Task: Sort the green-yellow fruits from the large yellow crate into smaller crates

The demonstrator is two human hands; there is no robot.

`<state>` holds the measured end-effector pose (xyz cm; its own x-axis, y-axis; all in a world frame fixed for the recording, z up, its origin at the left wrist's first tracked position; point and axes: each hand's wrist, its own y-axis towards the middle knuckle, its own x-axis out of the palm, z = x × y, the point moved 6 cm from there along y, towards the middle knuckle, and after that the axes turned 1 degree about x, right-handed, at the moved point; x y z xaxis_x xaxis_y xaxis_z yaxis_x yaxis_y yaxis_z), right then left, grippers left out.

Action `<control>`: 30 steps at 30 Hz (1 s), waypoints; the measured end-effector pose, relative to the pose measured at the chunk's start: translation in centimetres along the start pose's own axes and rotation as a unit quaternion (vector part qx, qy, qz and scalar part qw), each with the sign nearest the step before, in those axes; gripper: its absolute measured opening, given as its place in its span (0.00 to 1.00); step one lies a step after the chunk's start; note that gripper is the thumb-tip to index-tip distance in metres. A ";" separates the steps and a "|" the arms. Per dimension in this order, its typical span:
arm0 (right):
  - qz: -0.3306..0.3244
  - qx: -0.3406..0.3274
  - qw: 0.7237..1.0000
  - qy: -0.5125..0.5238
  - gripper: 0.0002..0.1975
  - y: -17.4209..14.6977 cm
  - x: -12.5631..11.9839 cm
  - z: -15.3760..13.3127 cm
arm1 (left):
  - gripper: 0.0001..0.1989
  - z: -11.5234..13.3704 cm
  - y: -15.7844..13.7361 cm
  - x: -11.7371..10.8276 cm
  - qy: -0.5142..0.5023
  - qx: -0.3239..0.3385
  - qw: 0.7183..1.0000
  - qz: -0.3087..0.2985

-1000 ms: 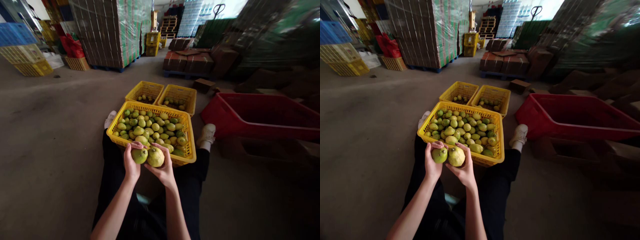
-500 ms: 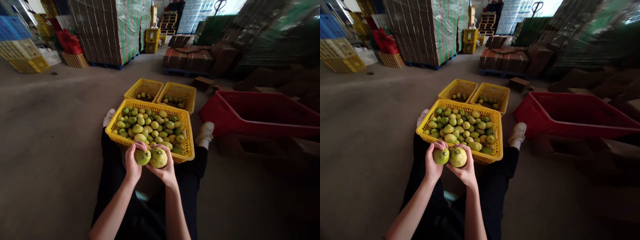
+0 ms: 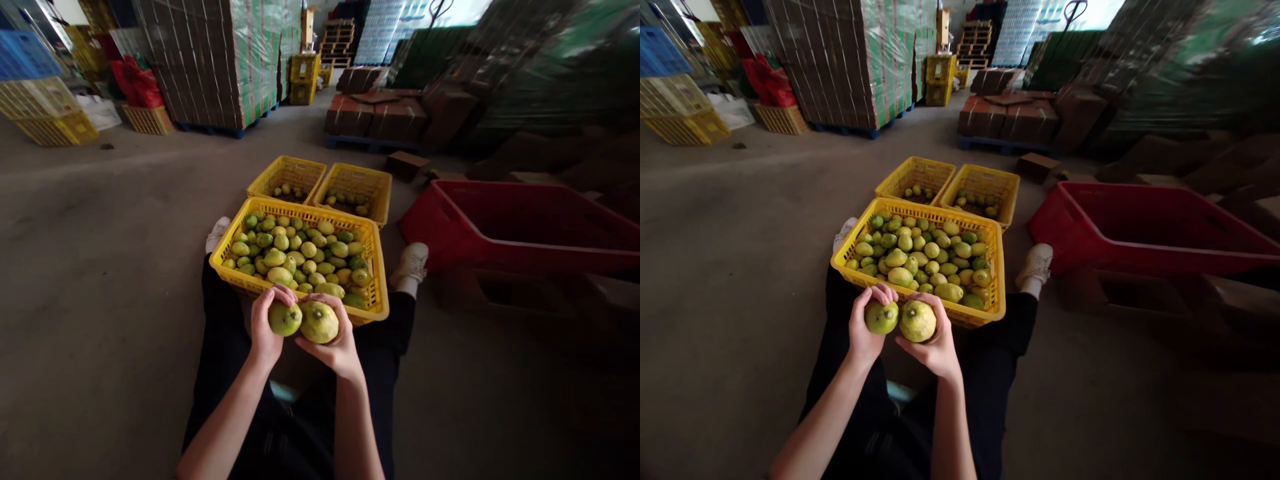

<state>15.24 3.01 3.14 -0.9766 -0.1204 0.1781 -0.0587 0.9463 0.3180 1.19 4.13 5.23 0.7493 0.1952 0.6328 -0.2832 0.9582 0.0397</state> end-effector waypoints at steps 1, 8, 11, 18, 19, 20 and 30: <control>-0.002 0.007 1.000 0.001 0.31 0.0 0.0 0.0 | 0.18 -0.1 0.0 -0.1 0.000 -0.008 1.000 0.007; 0.052 0.142 0.988 0.030 0.37 -0.3 -0.7 1.9 | 0.16 -2.2 0.0 -1.6 0.065 -0.099 0.986 0.113; 0.105 0.191 0.974 0.056 0.38 -0.5 -1.1 3.2 | 0.13 -3.2 0.2 -1.9 0.039 -0.170 0.978 0.112; 0.145 0.225 0.954 0.133 0.30 -0.5 -1.5 5.1 | 0.07 -5.5 0.0 -2.1 -0.157 -0.425 0.875 0.172; 0.143 0.226 0.954 0.135 0.29 -0.4 -1.6 5.0 | 0.07 -5.8 -0.1 -2.4 -0.166 -0.443 0.860 0.190; 0.141 0.227 0.954 0.135 0.28 -0.3 -1.7 4.9 | 0.07 -6.1 -0.1 -2.7 -0.168 -0.455 0.850 0.205; 0.136 0.239 0.952 0.136 0.24 0.0 -1.5 4.5 | 0.04 -9.4 -0.3 -5.7 -0.143 -0.475 0.833 0.245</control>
<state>15.73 4.52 -1.29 -0.8832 0.1364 0.4487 0.0373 0.9742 -0.2227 2.62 4.66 -5.63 0.4717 0.6837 0.5569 0.1904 0.5377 -0.8214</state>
